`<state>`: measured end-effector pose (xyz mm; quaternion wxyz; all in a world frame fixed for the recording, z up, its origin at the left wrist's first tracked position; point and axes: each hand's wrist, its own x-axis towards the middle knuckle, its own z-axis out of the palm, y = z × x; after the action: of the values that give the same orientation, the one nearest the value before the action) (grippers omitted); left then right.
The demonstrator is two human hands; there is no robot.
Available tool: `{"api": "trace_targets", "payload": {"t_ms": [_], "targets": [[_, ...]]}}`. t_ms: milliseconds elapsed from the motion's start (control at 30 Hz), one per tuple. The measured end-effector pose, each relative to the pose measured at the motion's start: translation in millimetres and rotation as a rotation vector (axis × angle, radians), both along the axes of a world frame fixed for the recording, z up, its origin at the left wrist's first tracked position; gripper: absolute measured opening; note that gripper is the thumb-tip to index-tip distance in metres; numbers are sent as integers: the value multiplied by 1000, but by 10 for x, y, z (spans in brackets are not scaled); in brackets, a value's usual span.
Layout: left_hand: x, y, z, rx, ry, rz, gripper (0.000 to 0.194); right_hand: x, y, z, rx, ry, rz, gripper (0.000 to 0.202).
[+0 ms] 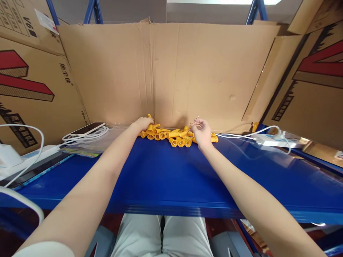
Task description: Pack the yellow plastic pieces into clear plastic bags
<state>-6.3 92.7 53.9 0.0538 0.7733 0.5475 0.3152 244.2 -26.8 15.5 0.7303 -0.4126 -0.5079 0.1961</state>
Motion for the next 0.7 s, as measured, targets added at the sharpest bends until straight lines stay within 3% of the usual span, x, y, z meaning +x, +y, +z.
{"api": "trace_targets", "payload": {"t_ms": [133, 300, 400, 533, 600, 700], "targets": [[56, 78, -40, -127, 9, -8, 26, -8, 2, 4, 3, -14, 1, 24], [172, 12, -87, 57, -240, -1, 24, -17, 15, -9, 1, -47, 11, 24], [348, -185, -83, 89, -326, -174, 24, -45, 2, -15, -3, -60, 22, 23], [615, -534, -89, -87, -427, -451, 12, -89, -47, 0, 29, -31, 77, 23], [685, -677, -115, -120, -424, -478, 16, -102, -77, 11, 18, -48, 114, 25], [685, -842, -152, -27, -369, -479, 21, -123, -122, 16, 1, -80, 175, 27]]}}
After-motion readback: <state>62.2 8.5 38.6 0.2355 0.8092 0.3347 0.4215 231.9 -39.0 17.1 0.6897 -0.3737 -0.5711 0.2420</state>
